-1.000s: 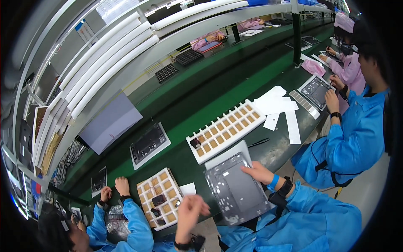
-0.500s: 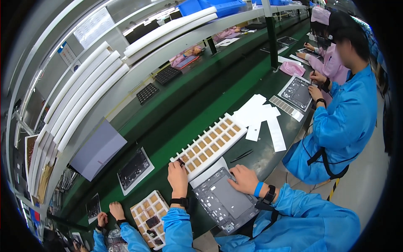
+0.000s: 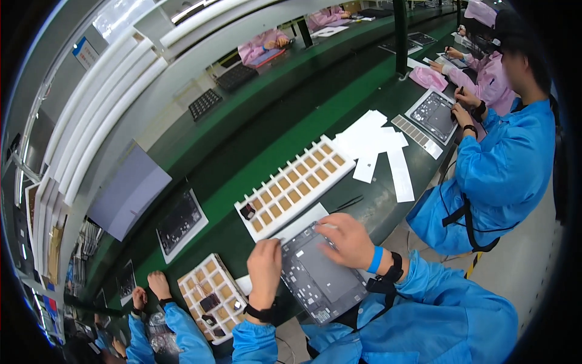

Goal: Assembling electronic screens and components on a factory assembly line.

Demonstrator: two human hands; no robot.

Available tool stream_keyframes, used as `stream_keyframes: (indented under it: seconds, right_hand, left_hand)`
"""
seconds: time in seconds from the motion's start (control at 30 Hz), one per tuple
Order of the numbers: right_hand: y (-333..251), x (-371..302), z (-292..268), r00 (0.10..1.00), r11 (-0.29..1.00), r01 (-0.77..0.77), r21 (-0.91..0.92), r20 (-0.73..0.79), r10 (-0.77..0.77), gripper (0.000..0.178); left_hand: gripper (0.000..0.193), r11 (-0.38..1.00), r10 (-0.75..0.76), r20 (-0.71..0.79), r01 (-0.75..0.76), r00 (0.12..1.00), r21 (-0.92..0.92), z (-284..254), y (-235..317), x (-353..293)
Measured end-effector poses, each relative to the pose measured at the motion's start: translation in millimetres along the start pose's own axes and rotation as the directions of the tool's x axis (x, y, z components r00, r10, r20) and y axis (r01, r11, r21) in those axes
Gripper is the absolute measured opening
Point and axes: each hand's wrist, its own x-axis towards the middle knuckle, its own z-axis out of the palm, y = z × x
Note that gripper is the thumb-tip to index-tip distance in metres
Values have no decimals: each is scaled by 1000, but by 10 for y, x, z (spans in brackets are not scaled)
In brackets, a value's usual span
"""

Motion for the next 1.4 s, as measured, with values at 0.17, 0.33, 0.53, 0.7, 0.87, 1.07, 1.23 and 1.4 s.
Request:
stream_keyframes:
  seconds: [0.17, 0.33, 0.53, 0.7, 0.87, 1.07, 1.23, 1.4]
  right_hand:
    - [32, 12, 376, 867, 959, 254, 124, 410, -283, 28]
    - [105, 81, 648, 830, 947, 272, 173, 455, -321, 14]
    - [279, 258, 1007, 798, 911, 384, 151, 442, -409, 8]
    - [342, 286, 1077, 753, 863, 495, 101, 446, -484, 6]
    - [344, 313, 1055, 691, 772, 631, 77, 395, -605, 7]
    - [370, 283, 1110, 711, 813, 568, 130, 421, -564, 8]
    - [346, 224, 1067, 769, 886, 411, 215, 440, -463, 19]
    - [203, 128, 802, 777, 908, 420, 0, 516, -360, 47]
  left_hand:
    - [14, 954, -139, 84, 156, 987, -256, 135, 201, -425]
    - [13, 874, -328, 88, 338, 940, -348, 184, 52, -508]
    - [38, 975, -223, 8, 223, 975, -13, 199, -87, -613]
    - [46, 979, -201, 6, 201, 980, 45, 285, -35, -773]
    - [44, 977, -168, -19, 169, 986, 132, 344, -2, -797]
    - [47, 967, -147, 7, 143, 989, 212, 349, -16, -795]
    - [46, 952, -134, 32, 120, 990, 281, 344, -37, -799]
    - [40, 980, -147, 69, 136, 987, 145, 210, 5, -734]
